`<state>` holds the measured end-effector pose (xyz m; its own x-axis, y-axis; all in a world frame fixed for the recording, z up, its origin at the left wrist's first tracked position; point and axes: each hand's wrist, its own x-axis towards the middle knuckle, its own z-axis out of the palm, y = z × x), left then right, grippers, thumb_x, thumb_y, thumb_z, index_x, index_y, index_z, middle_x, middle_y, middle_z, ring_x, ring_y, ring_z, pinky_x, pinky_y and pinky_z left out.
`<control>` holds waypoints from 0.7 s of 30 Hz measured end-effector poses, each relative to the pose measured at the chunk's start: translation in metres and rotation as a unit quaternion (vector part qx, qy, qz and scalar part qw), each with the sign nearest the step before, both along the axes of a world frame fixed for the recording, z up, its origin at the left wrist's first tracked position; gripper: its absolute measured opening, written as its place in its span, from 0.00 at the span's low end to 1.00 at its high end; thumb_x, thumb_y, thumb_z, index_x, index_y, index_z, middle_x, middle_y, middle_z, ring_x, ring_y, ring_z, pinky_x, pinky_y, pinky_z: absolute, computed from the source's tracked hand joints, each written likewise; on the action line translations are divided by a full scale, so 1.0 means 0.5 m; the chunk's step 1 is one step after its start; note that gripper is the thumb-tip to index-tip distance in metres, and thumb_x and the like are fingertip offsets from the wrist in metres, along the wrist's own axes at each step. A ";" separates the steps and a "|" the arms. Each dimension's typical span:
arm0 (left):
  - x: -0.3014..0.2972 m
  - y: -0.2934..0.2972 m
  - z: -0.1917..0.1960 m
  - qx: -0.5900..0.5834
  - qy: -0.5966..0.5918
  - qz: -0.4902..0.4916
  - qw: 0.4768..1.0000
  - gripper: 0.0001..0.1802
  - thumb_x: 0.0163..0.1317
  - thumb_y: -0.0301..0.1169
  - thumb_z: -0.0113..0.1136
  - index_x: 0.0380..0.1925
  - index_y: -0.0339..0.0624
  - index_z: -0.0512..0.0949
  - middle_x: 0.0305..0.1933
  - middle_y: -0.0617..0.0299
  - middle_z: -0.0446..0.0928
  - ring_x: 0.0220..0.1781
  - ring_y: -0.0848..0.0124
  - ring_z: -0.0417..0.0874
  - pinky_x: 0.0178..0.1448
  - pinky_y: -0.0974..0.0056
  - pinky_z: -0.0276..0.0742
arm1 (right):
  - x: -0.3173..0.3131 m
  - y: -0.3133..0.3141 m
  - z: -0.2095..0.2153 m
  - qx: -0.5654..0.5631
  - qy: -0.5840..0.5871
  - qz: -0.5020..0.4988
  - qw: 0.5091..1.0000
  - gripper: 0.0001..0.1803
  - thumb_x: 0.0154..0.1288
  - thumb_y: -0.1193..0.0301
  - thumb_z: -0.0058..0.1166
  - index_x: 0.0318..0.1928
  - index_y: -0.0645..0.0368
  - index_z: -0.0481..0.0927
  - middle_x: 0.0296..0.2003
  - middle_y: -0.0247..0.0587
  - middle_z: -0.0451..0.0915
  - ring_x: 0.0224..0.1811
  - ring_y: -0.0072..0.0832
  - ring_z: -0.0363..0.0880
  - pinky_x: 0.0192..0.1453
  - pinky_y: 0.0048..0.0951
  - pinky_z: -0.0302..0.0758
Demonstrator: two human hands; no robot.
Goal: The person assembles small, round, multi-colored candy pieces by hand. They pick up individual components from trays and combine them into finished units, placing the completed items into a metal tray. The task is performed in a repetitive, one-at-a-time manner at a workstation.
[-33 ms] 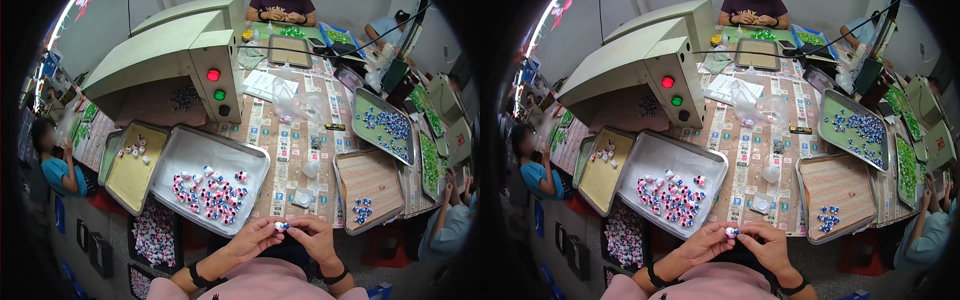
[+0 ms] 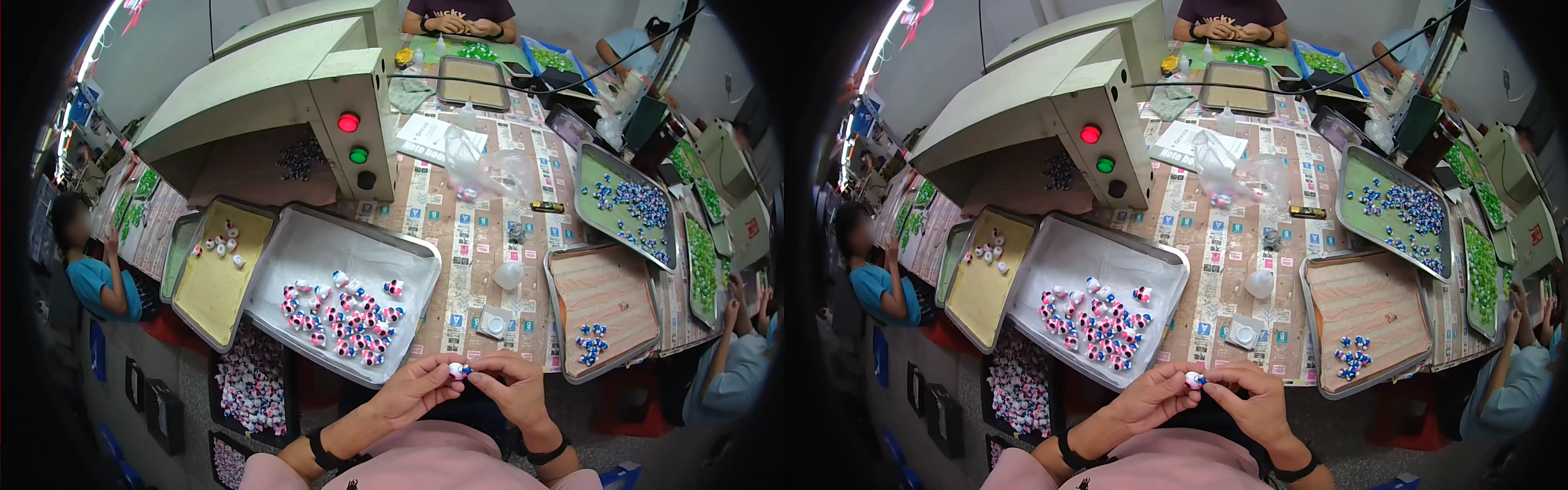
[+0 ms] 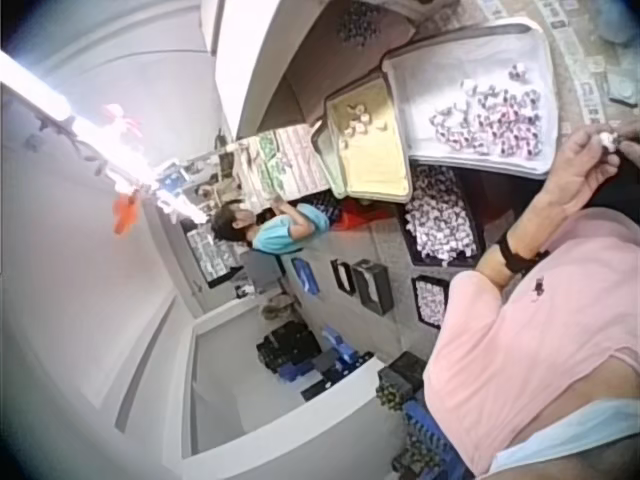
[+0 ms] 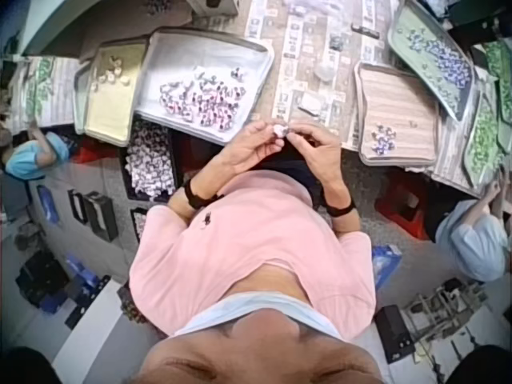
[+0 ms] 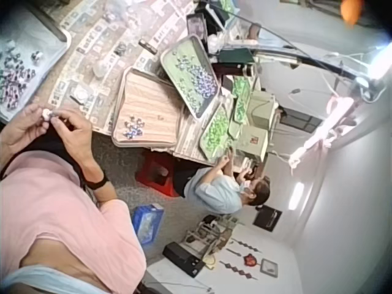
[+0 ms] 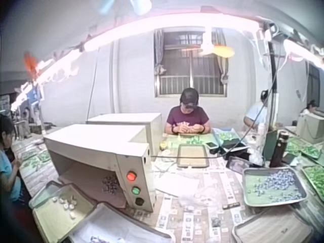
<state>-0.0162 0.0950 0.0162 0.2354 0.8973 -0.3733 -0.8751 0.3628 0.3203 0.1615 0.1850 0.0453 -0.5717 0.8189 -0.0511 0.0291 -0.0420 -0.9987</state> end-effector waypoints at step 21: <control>-0.004 -0.021 0.014 -0.026 0.163 0.011 0.986 0.17 0.70 0.32 0.55 0.55 0.34 0.74 0.43 0.60 0.80 0.40 0.76 0.82 0.48 0.71 0.81 | -0.033 -0.009 0.026 0.228 -0.068 0.009 0.971 0.10 0.45 0.84 0.68 0.31 0.61 0.86 0.27 0.39 0.84 0.30 0.28 0.80 0.35 0.26 0.72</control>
